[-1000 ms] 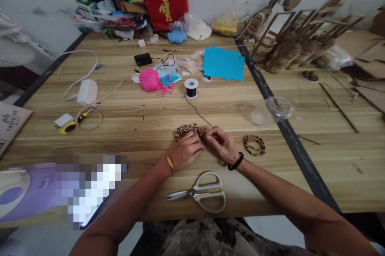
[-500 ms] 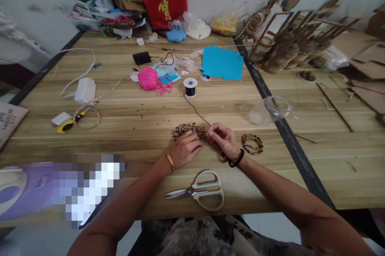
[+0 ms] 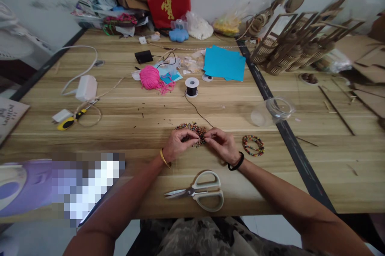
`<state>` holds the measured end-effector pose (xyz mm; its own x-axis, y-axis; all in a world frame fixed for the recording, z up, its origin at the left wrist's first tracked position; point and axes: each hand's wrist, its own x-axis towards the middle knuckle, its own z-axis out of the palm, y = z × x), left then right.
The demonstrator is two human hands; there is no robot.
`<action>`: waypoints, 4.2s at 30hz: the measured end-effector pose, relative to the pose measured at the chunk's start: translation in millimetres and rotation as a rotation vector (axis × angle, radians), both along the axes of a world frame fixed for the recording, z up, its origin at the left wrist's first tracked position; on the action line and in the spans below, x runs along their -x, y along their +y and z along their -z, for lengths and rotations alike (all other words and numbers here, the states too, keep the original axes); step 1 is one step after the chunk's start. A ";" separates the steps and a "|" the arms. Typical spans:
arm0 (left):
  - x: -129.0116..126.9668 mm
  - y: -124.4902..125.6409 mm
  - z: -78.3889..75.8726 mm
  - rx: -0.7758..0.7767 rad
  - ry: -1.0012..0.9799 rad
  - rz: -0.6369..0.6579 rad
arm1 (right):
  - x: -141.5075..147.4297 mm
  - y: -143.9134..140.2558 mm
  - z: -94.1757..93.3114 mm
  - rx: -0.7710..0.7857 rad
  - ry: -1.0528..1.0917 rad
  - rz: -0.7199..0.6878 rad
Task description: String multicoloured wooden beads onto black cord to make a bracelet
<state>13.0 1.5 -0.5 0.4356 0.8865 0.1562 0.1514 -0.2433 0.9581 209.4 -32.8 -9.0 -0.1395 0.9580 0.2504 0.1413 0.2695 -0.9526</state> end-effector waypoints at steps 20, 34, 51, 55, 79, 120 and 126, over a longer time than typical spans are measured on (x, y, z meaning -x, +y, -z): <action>2.8 -0.1 2.5 0.019 -0.019 0.046 | 0.6 -4.6 -6.6 -0.249 -0.253 -0.071; 3.0 0.2 1.0 0.004 -0.050 0.061 | 0.5 -4.2 -6.4 -0.256 -0.255 -0.089; 2.4 0.2 0.2 0.002 -0.068 0.078 | 1.5 -3.4 -6.1 -0.288 -0.252 -0.087; 1.8 0.1 0.7 -0.001 -0.073 0.082 | 1.2 -3.6 -5.0 -0.284 -0.254 -0.088; 0.6 -0.1 0.1 0.016 -0.062 0.080 | 1.0 -3.8 -5.0 -0.271 -0.263 -0.099; -0.8 -2.1 -6.3 0.016 -0.057 0.101 | 1.7 -5.2 -1.6 -0.234 -0.239 -0.111; -0.8 -2.4 -4.9 0.075 -0.064 0.093 | 1.4 -5.5 -1.7 -0.221 -0.253 -0.117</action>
<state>13.8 -1.0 4.4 0.5076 0.8530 0.1217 0.0691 -0.1811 0.9810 208.0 -38.4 -7.3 -0.3294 0.8585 0.3931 0.3210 0.4934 -0.8084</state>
